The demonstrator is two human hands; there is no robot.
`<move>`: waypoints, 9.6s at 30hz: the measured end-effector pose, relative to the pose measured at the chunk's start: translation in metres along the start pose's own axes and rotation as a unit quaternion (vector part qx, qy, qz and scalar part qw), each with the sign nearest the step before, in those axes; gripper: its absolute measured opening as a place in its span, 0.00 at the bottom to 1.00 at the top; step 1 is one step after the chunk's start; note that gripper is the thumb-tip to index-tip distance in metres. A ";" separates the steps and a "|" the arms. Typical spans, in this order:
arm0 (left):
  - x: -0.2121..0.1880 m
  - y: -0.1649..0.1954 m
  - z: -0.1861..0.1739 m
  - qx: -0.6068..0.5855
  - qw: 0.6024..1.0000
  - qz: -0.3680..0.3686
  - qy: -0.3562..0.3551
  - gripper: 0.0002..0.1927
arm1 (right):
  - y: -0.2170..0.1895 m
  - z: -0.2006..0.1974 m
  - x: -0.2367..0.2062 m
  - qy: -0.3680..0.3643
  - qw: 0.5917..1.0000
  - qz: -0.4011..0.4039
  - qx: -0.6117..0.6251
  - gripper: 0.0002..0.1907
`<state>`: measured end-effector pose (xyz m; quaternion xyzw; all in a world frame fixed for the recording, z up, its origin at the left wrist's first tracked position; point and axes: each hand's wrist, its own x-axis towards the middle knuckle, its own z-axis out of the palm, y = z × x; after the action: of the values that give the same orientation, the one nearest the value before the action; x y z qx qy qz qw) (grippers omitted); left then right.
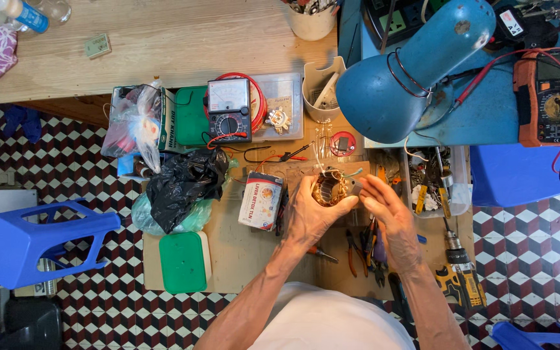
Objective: The person handles a cylindrical electrical component with copper windings, using a utility knife to strip wire insulation and a magnifying glass to inspect the windings. The person repeatedly adjusts and examines the component on a cluttered workbench.
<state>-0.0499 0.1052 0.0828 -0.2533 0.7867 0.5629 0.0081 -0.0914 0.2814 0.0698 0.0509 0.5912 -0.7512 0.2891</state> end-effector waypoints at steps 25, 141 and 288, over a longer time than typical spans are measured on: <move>0.025 -0.028 0.026 0.203 0.960 0.183 0.059 0.41 | -0.013 -0.001 0.012 0.078 0.906 -0.136 -0.394 0.22; 0.012 -0.039 -0.010 0.241 0.889 0.371 -0.118 0.03 | 0.048 -0.013 0.007 0.069 0.987 0.117 -0.081 0.12; -0.012 -0.037 0.015 0.130 0.936 0.327 0.011 0.07 | 0.052 0.027 -0.031 0.174 0.899 -0.063 -0.397 0.34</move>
<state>-0.0284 0.1147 0.0482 0.0155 0.8925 0.4243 -0.1521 -0.0329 0.2618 0.0460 0.0246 0.8831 -0.4502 0.1295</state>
